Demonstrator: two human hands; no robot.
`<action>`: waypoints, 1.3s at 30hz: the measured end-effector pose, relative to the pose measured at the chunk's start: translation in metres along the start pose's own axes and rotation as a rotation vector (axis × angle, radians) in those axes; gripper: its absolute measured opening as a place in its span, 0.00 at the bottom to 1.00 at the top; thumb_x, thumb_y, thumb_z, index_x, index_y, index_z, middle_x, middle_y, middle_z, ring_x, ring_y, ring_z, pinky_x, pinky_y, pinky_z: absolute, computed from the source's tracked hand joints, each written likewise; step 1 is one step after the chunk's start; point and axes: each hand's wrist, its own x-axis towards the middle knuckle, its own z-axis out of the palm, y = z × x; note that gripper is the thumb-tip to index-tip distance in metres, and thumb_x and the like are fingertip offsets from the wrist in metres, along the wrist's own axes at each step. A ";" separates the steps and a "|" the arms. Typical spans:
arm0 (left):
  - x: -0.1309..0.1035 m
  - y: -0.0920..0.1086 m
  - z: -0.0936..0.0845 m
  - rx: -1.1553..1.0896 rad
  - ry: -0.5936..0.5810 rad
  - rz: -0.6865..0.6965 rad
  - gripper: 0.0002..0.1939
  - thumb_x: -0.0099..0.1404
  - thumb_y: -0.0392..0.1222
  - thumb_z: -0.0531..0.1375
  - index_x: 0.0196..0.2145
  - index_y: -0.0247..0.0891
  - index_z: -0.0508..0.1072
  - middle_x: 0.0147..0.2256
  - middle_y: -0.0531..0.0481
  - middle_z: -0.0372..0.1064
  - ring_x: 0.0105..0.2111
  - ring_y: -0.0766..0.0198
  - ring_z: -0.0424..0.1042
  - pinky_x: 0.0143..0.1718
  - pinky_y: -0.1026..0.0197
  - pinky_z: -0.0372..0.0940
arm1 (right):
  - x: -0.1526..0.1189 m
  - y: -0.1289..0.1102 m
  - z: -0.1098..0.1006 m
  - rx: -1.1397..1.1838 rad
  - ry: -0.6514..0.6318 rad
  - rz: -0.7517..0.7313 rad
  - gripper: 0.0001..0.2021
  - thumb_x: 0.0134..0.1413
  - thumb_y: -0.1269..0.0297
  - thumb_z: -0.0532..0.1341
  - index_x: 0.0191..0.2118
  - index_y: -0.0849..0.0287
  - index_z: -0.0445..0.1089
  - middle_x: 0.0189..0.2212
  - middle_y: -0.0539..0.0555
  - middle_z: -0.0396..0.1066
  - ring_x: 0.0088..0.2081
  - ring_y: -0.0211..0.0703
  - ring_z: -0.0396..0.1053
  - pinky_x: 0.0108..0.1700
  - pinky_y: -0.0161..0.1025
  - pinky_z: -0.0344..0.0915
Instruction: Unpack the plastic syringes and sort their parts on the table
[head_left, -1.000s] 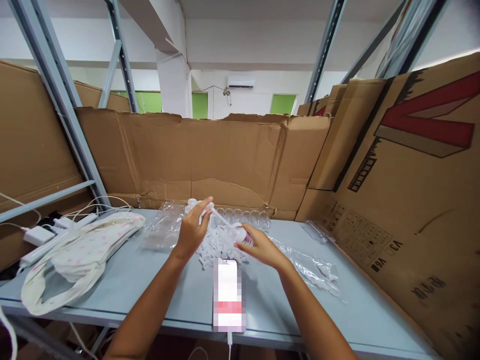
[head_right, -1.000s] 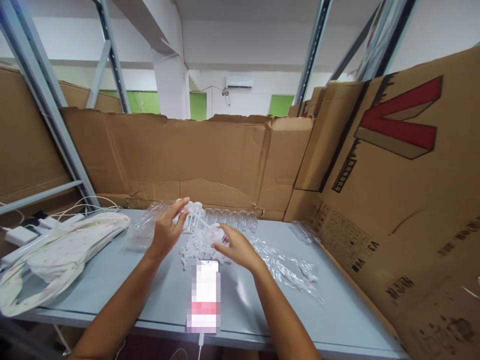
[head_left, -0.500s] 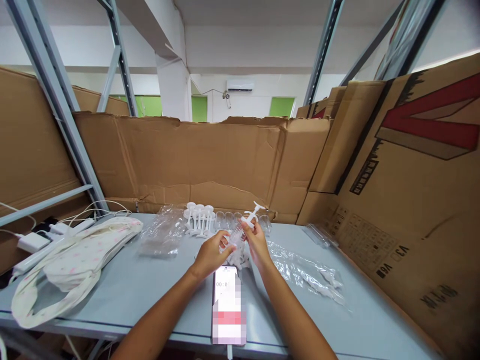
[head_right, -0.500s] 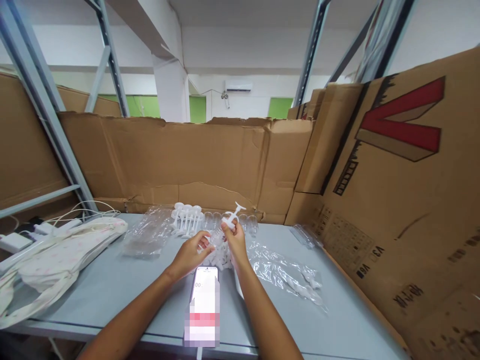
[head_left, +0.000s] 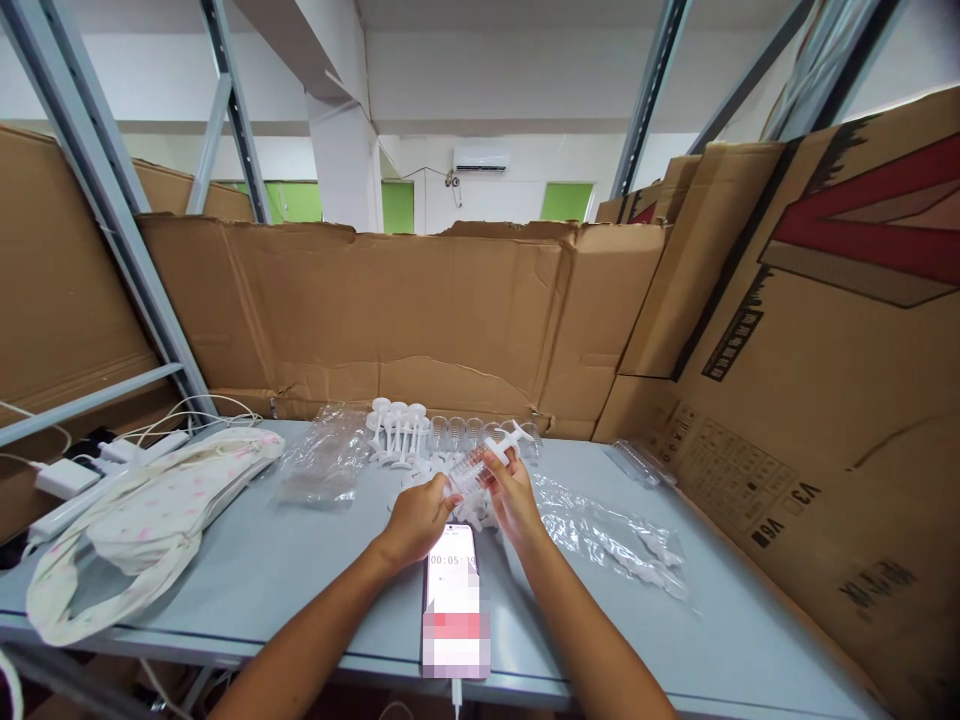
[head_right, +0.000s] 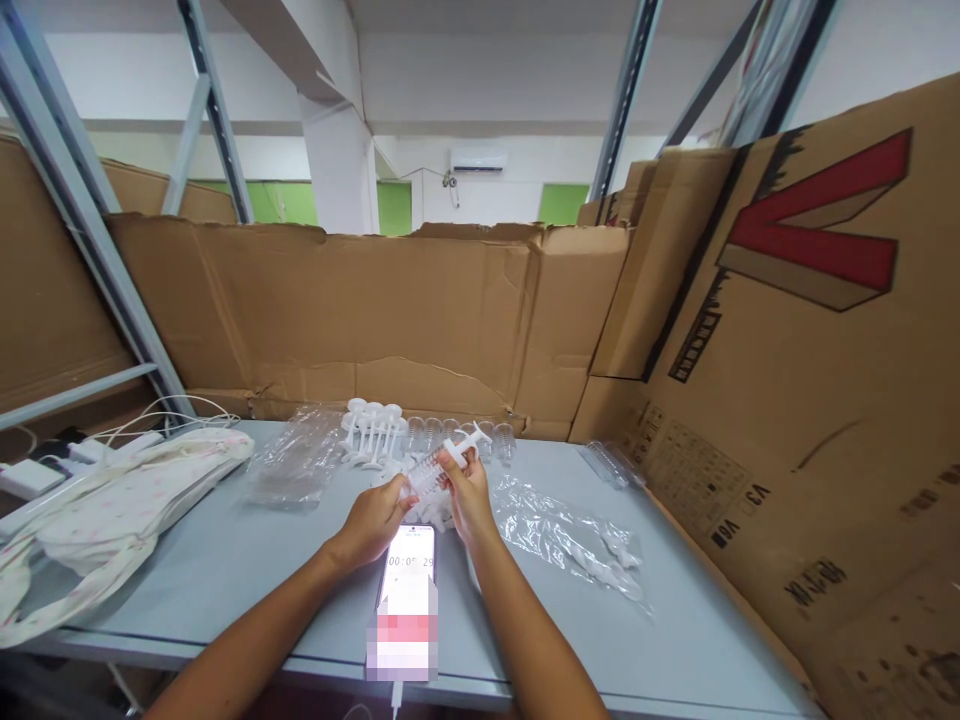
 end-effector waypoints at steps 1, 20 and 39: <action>-0.001 0.000 0.001 -0.130 -0.025 -0.006 0.16 0.65 0.54 0.47 0.32 0.39 0.62 0.27 0.50 0.66 0.28 0.62 0.65 0.28 0.63 0.53 | 0.000 0.000 -0.001 -0.015 -0.015 0.002 0.17 0.40 0.54 0.66 0.35 0.53 0.62 0.26 0.47 0.66 0.24 0.36 0.62 0.25 0.34 0.58; 0.005 -0.010 0.003 -0.167 0.247 -0.053 0.07 0.61 0.43 0.54 0.37 0.42 0.66 0.26 0.53 0.65 0.27 0.65 0.64 0.29 0.64 0.53 | 0.004 0.006 -0.002 -0.006 -0.002 -0.060 0.19 0.40 0.52 0.66 0.38 0.52 0.62 0.33 0.50 0.67 0.31 0.39 0.65 0.32 0.37 0.62; 0.009 -0.018 0.005 -1.016 -0.318 -0.199 0.27 0.61 0.66 0.42 0.22 0.39 0.57 0.11 0.60 0.49 0.11 0.72 0.45 0.17 0.66 0.44 | 0.002 -0.005 -0.009 -0.026 -0.074 -0.066 0.21 0.37 0.53 0.67 0.38 0.51 0.61 0.32 0.50 0.67 0.31 0.39 0.64 0.31 0.36 0.62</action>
